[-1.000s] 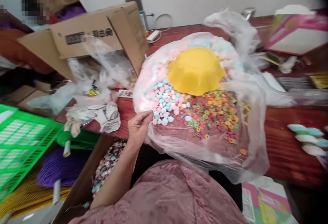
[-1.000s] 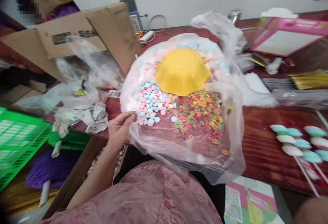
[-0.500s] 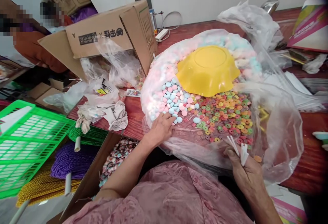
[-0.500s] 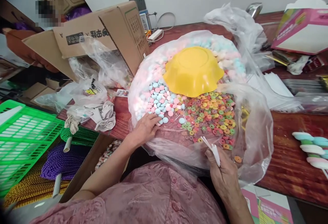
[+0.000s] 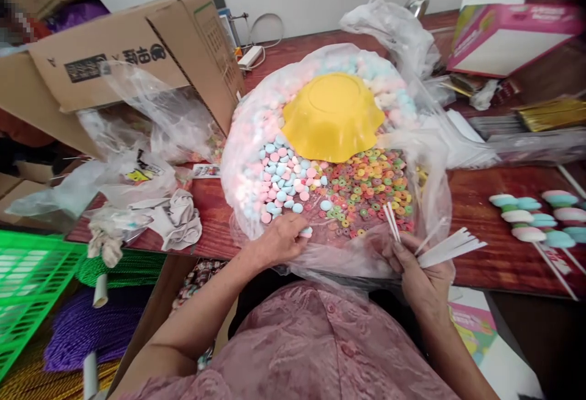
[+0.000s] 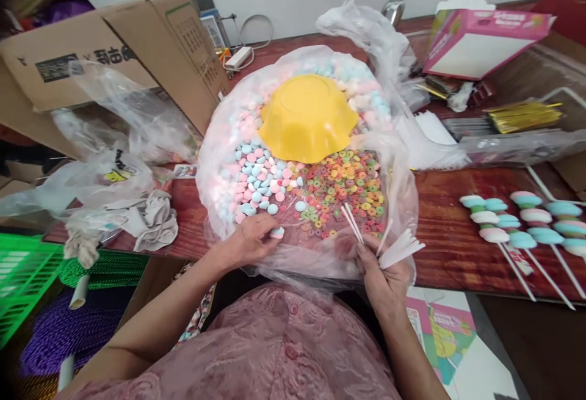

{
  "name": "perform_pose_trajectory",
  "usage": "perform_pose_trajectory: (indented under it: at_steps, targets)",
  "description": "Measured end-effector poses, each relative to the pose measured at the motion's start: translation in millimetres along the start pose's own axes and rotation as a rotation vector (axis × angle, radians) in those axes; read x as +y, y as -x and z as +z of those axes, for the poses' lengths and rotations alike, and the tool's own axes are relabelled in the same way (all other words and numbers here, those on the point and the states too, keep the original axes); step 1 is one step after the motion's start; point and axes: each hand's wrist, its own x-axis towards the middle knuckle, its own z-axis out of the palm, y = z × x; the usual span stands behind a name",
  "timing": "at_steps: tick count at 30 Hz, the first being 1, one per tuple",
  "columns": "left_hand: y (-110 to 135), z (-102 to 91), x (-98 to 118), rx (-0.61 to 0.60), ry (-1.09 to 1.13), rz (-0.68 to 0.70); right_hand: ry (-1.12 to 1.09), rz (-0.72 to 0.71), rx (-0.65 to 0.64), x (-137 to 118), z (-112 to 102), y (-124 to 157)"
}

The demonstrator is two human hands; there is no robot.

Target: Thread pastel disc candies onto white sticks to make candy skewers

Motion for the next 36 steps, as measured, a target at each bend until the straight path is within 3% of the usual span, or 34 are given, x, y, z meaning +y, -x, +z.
perform_pose_trajectory:
  at_steps: [3,9,12,15,19,22,25,34,36]
  targets:
    - [-1.5,5.1,8.0,-0.051,0.028,-0.028,-0.083,0.051,0.0,-10.6,0.2,-2.9]
    - [-0.3,-8.4,18.9,-0.182,0.045,-0.086,-0.047,0.099,-0.07,-17.3,1.2,-5.4]
    - [0.9,-9.7,21.2,-0.105,0.138,-0.096,-0.034,0.074,-0.04,-16.6,1.3,-3.8]
    - [-3.3,-7.5,25.8,0.056,0.372,-0.205,-0.01,0.005,-0.034,-17.0,-0.3,-2.4]
    - [-18.4,-2.3,40.9,0.332,0.874,-0.42,0.118,-0.08,-0.169,-20.7,-4.6,-2.1]
    - [-32.4,2.2,53.8,0.409,1.252,-0.542,0.232,-0.109,-0.265,-28.2,-5.6,-2.7]
    - [-42.9,5.2,62.0,0.484,1.473,-0.599,0.269,-0.151,-0.338,-38.5,-3.4,-1.5]
    - [-46.4,6.7,66.7,0.622,1.576,-0.638,0.108,0.004,-0.52,-46.6,6.1,16.3]
    - [-45.7,8.0,66.2,0.638,1.539,-0.629,0.129,-0.005,-0.49,-48.7,8.3,17.4]
